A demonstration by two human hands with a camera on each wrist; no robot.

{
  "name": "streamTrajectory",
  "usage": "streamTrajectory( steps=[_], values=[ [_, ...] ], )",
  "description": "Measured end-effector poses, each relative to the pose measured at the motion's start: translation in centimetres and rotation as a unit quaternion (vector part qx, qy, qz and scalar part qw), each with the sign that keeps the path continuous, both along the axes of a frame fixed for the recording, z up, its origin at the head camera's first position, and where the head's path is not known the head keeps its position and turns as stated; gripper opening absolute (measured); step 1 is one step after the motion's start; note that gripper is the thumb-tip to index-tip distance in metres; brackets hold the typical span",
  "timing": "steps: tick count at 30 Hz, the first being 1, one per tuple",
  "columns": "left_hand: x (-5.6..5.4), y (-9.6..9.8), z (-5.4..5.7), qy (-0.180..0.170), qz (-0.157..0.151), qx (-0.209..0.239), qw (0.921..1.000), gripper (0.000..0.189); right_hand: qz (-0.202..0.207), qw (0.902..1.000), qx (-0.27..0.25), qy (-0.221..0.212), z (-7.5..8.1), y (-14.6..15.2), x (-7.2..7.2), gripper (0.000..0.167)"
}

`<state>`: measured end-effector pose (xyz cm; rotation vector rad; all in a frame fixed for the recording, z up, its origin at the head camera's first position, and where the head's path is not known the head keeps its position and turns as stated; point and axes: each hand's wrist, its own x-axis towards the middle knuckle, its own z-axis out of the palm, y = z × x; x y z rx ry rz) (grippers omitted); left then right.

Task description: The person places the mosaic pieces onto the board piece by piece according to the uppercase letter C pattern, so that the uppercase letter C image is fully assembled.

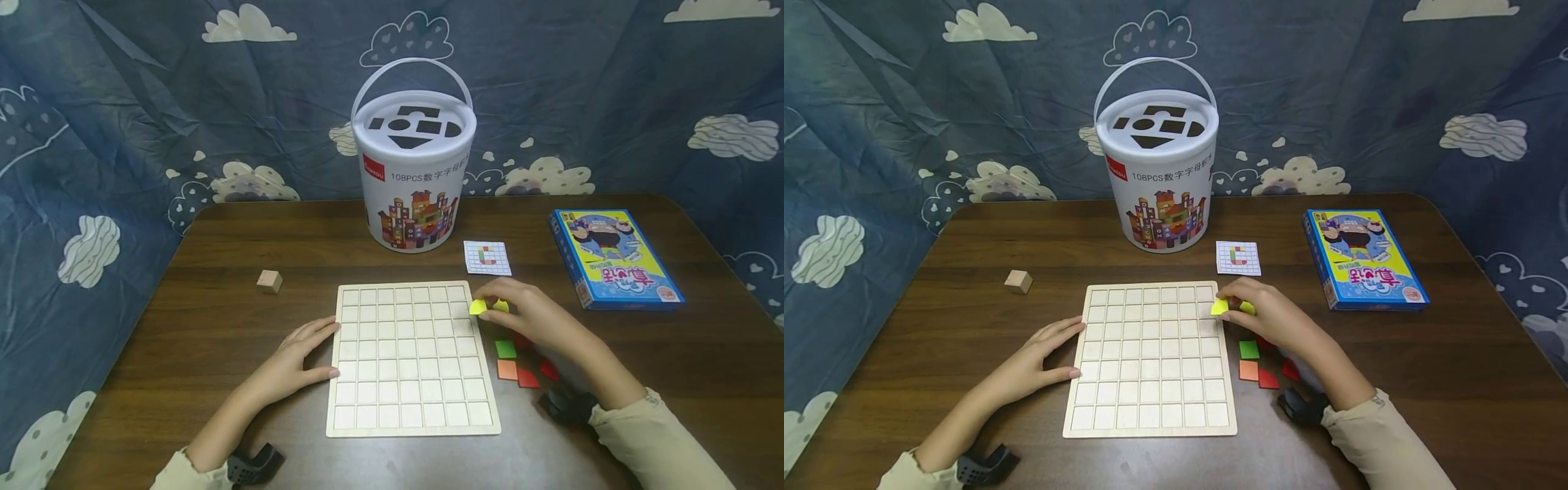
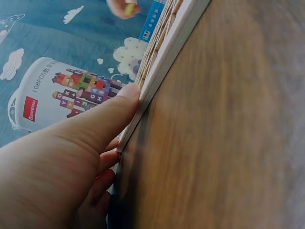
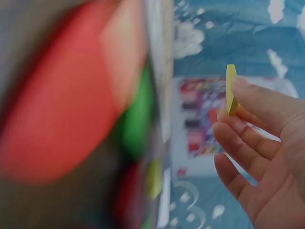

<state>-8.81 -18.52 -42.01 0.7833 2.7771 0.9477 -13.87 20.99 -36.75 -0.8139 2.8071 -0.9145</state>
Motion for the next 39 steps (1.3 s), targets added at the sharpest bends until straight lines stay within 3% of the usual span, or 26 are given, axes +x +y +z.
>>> streamTrajectory(
  steps=[7,15,22,26,30,39],
  values=[
    [0.0,0.1,0.0,-0.004,0.001,-0.002,1.0,0.073,0.069,0.9932,-0.06,0.072,2.3,-3.7,-0.6,0.027],
    [0.0,0.0,0.0,0.001,0.0,0.0,1.0,0.073,0.089,0.9897,-0.1,0.05,3.1,-8.5,-1.5,0.03],
    [0.0,0.0,0.1,0.001,0.001,-0.004,1.0,0.072,0.114,0.9862,-0.116,0.027,0.5,-11.5,-2.7,0.025],
    [0.0,0.1,0.3,-0.001,0.002,-0.004,1.0,0.072,0.112,0.989,-0.094,-0.015,-1.5,-11.8,-3.3,0.026],
    [0.0,0.1,0.3,-0.004,0.003,-0.002,1.0,0.072,0.116,0.9909,-0.062,-0.026,-2.9,-11.8,-3.7,0.027],
    [0.0,0.2,0.2,-0.006,0.006,-0.005,1.0,0.073,0.12,0.9915,-0.048,-0.016,-4.2,-11.9,-3.8,0.025]
  ],
)
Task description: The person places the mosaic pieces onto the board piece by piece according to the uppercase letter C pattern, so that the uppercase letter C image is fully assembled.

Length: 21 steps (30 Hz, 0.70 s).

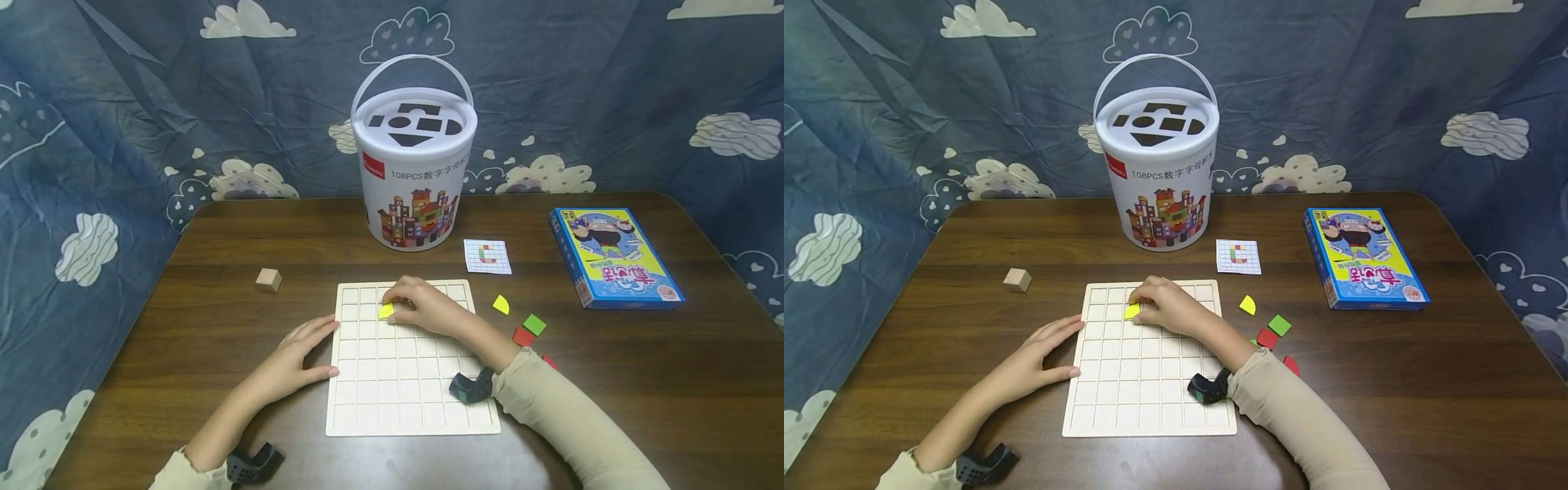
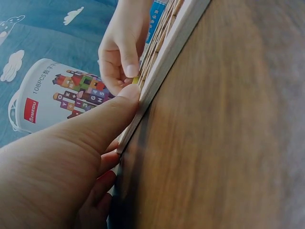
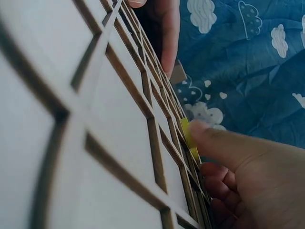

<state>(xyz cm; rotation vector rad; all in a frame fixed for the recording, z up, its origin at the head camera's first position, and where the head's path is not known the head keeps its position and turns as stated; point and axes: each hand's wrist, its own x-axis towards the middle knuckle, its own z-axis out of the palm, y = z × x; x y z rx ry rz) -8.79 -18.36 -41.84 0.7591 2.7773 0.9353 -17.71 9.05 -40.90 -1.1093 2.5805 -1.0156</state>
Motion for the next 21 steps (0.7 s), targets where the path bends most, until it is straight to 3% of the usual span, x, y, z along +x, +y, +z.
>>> streamTrajectory(
  steps=[13,21],
  values=[
    [-0.03,0.04,-0.06,0.007,-0.003,0.0,1.0,0.073,-0.014,0.9999,-0.001,0.01,-0.32,-0.06,0.1,0.017],
    [0.02,0.11,0.0,0.007,-0.003,-0.004,1.0,0.073,-0.001,0.9998,0.014,-0.017,0.28,0.27,0.05,0.024]
  ],
)
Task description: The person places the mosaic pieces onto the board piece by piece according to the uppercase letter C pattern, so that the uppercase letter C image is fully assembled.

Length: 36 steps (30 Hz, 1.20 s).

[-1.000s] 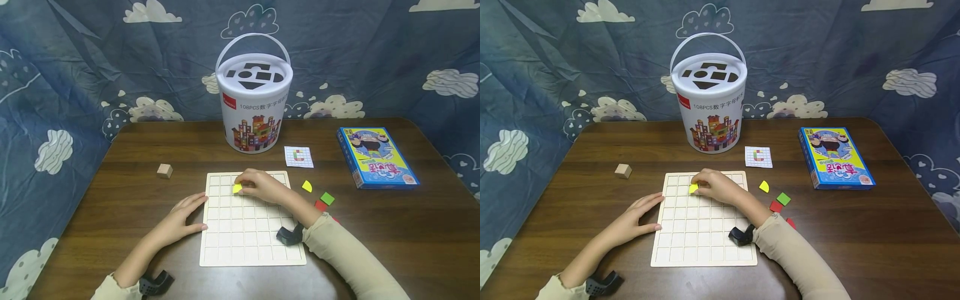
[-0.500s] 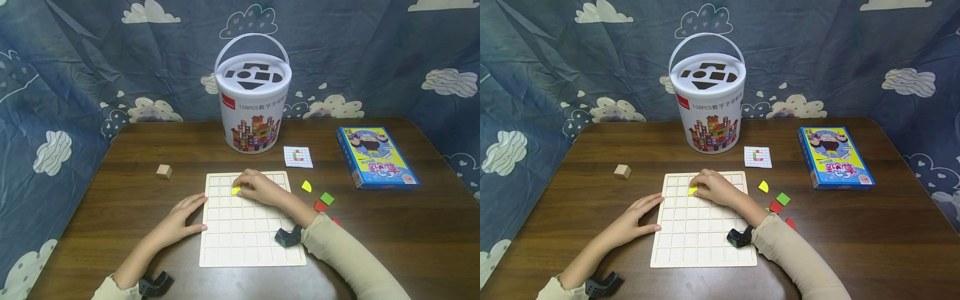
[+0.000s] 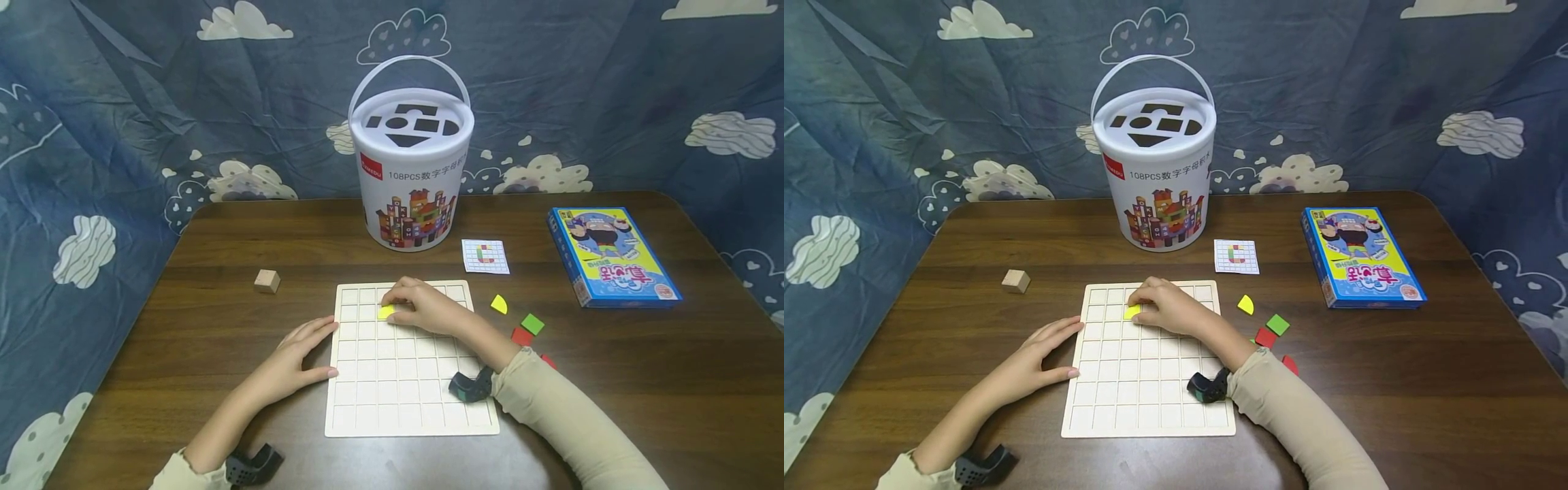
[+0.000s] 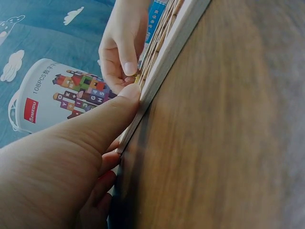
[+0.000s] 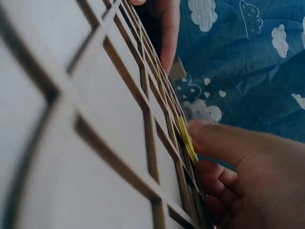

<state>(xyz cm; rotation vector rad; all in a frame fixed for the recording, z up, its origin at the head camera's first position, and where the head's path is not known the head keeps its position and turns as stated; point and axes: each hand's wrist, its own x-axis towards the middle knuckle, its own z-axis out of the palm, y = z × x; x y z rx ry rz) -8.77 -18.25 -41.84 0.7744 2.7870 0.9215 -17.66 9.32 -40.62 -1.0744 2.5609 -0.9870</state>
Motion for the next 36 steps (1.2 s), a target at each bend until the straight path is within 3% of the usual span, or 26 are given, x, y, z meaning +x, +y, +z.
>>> streamTrajectory(
  steps=[5,9,14,18,28,36],
  values=[
    [0.1,-0.1,0.1,-0.002,0.0,0.0,1.0,0.073,0.014,0.999,-0.005,-0.042,1.2,0.7,0.0,0.038],
    [0.1,-0.1,0.1,-0.002,0.0,-0.001,1.0,0.073,0.0,0.998,-0.036,-0.053,2.7,1.8,0.4,0.046],
    [0.0,0.0,0.1,-0.001,0.0,-0.001,1.0,0.072,-0.047,0.9966,-0.064,-0.023,4.5,4.2,1.8,0.048],
    [0.0,0.0,0.0,0.001,-0.001,0.002,1.0,0.072,-0.07,0.9949,-0.071,0.011,5.0,6.5,3.0,0.051],
    [0.1,-0.2,-0.1,0.004,-0.001,0.004,1.0,0.073,-0.121,0.9908,-0.044,0.04,3.3,11.9,5.5,0.056],
    [0.1,-0.2,-0.2,0.003,-0.001,0.0,1.0,0.073,-0.145,0.9882,-0.014,0.048,1.2,14.9,6.7,0.048]
  ],
)
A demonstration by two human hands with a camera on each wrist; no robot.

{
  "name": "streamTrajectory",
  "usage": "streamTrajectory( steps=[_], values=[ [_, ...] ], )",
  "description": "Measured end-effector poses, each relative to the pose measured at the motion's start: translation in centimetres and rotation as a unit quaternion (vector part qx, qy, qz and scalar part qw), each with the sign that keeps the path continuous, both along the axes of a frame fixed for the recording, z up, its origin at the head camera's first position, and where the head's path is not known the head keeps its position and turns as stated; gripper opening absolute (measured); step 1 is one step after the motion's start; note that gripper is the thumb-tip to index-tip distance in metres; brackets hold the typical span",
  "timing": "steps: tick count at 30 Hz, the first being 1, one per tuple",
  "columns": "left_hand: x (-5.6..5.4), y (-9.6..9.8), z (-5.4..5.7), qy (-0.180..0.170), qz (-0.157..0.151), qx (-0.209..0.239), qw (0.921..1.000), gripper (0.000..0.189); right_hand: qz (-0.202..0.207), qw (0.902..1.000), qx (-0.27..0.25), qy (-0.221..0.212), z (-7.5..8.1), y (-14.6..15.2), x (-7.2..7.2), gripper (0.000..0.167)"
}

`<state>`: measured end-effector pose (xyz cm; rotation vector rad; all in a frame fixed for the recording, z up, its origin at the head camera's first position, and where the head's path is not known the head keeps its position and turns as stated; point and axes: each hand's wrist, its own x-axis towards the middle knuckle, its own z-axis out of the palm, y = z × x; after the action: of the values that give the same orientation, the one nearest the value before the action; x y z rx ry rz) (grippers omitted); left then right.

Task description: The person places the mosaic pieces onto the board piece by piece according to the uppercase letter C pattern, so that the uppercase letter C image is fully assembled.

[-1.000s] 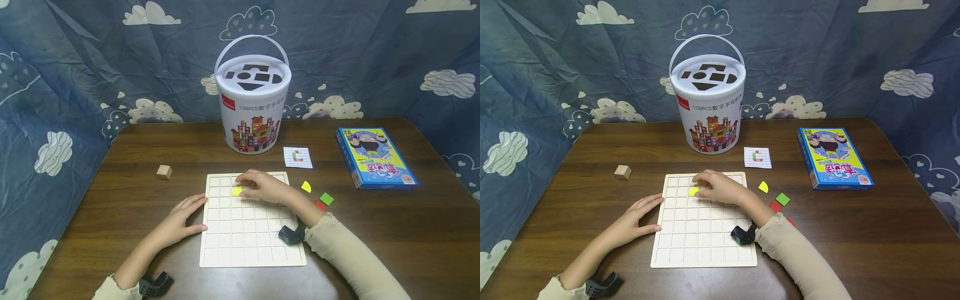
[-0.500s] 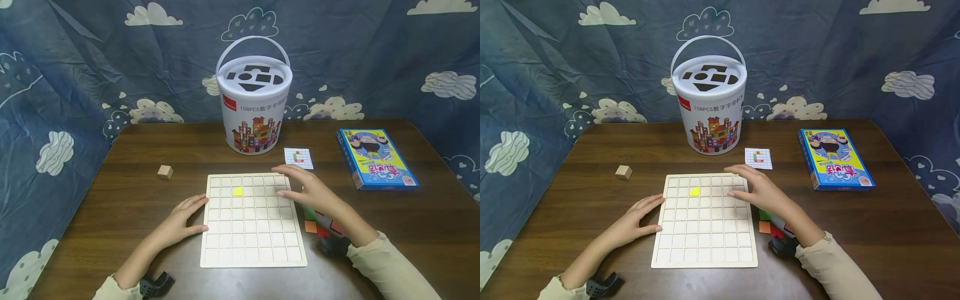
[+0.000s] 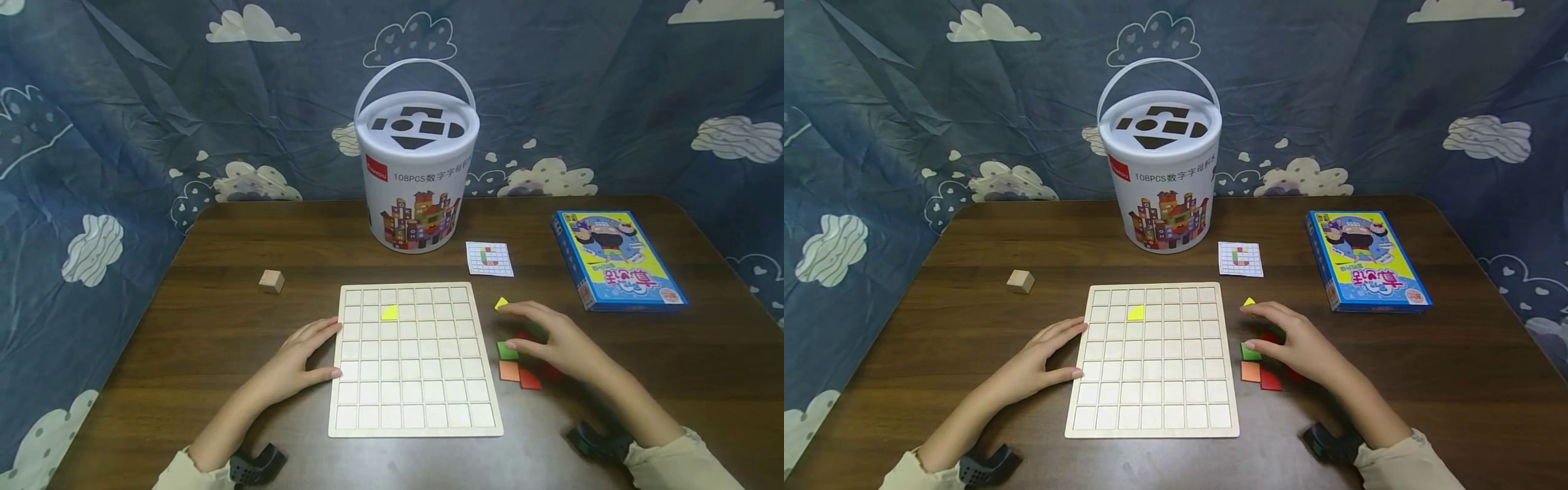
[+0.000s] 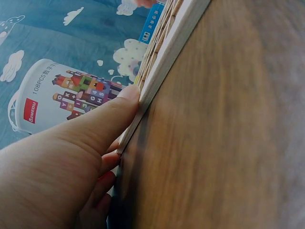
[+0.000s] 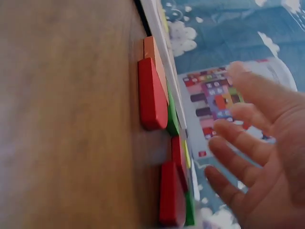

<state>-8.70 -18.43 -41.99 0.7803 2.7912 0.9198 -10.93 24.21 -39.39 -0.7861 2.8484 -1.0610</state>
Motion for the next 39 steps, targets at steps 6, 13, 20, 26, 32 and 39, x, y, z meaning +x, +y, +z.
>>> streamTrajectory(
  steps=[6,13,20,26,32,39],
  values=[
    [0.0,0.1,-0.1,-0.002,0.001,-0.001,1.0,0.073,-0.015,0.9992,0.037,0.009,-1.0,1.5,0.8,0.046],
    [0.0,0.0,0.0,0.0,0.001,-0.002,1.0,0.073,-0.035,0.9966,0.067,0.031,-1.5,2.0,1.1,0.035],
    [0.0,0.0,0.0,0.002,0.0,-0.004,1.0,0.072,-0.033,0.9956,0.076,0.044,-1.5,1.7,1.1,0.025],
    [0.1,0.0,0.0,0.003,0.001,-0.003,1.0,0.071,-0.029,0.9969,0.046,0.057,-0.8,1.2,1.0,0.029],
    [0.0,-0.1,-0.1,0.004,0.001,-0.003,1.0,0.072,-0.023,0.9987,0.013,0.043,0.9,-0.5,1.0,0.033],
    [-0.1,-0.1,-0.1,0.002,0.0,-0.004,1.0,0.072,0.01,0.9949,-0.036,0.093,2.8,-3.9,0.2,0.033]
  ],
)
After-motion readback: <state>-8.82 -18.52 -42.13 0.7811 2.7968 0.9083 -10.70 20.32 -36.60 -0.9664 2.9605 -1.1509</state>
